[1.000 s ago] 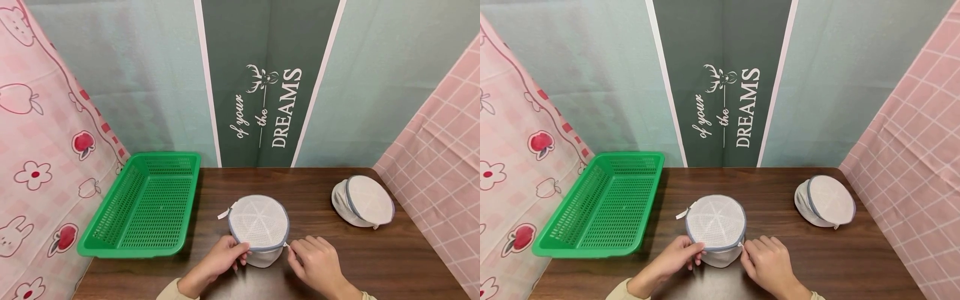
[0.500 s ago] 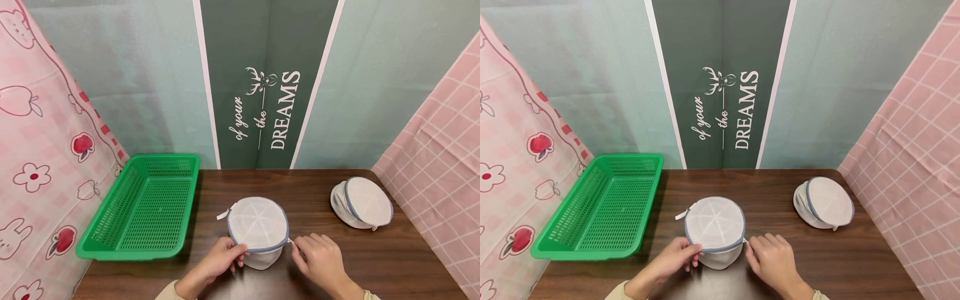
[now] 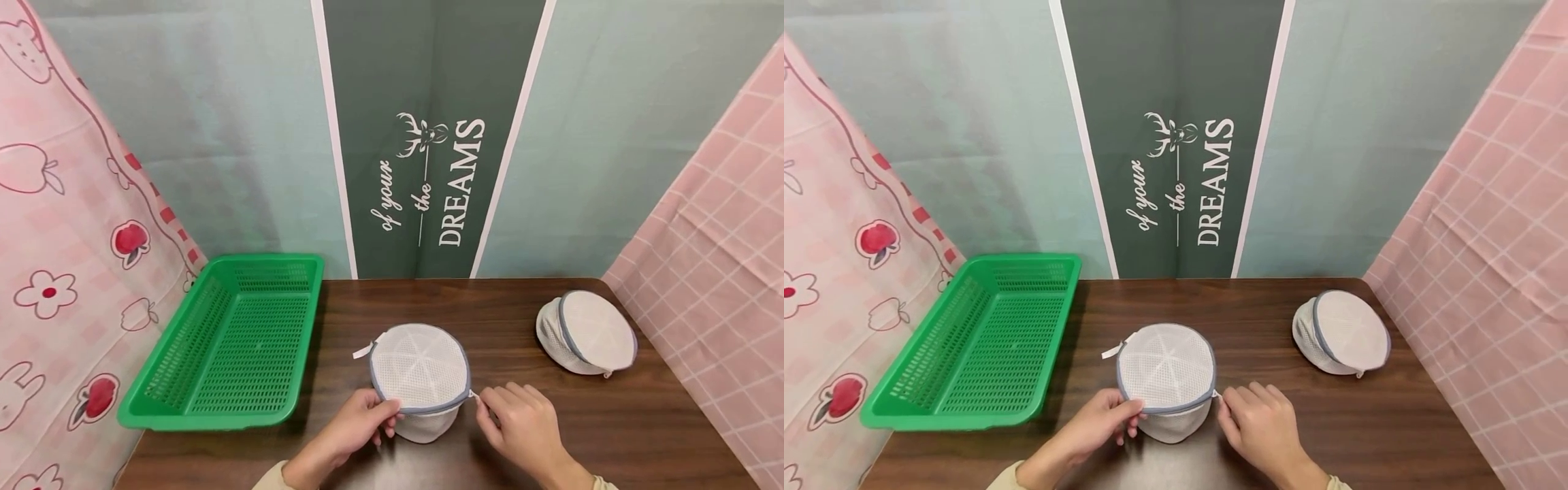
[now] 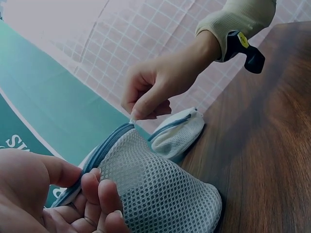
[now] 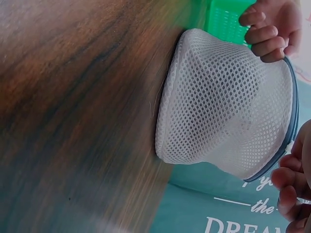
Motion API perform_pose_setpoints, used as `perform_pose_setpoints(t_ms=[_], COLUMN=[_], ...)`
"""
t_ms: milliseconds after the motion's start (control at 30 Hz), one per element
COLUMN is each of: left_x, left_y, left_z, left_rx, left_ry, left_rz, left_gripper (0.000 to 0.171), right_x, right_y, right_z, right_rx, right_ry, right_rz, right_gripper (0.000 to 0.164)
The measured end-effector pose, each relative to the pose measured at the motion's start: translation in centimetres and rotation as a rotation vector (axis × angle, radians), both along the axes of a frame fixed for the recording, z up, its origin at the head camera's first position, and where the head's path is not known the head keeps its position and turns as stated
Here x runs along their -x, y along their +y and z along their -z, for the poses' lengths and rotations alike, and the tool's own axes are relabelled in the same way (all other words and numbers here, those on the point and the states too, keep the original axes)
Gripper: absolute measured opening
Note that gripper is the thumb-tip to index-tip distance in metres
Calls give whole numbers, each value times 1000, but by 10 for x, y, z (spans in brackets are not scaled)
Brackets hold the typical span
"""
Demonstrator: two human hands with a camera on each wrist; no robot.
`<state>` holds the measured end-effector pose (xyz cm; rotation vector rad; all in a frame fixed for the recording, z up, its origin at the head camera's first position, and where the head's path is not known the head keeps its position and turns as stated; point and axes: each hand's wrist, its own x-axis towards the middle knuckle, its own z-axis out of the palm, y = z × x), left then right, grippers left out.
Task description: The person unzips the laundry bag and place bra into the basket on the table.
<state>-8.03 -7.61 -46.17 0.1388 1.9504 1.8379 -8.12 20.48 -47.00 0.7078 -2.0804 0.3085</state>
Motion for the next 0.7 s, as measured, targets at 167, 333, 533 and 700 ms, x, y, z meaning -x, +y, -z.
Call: perform_pose_setpoints(t_ms=[167,333,533,700], left_x=[-1,0,2,4], left_y=[-2,-2,-2,-2], left_z=[-2,-5,-6,-5], left_rx=[0,-8,-38,-44], left_ry=[-6,-15,-23,-27], left_rz=[-11,-37,-70,-96], left_gripper=[30,28,29,30], right_x=[-2,-5,-9,-10], right_y=[-2,-6,-11,-13], right_z=[-3,-11,-18,-19], right_rx=[-1,9,17,21], right_ry=[2,16,22,21], right_rz=[-8,-38,-76,-110], right_gripper=[33,32,32,32])
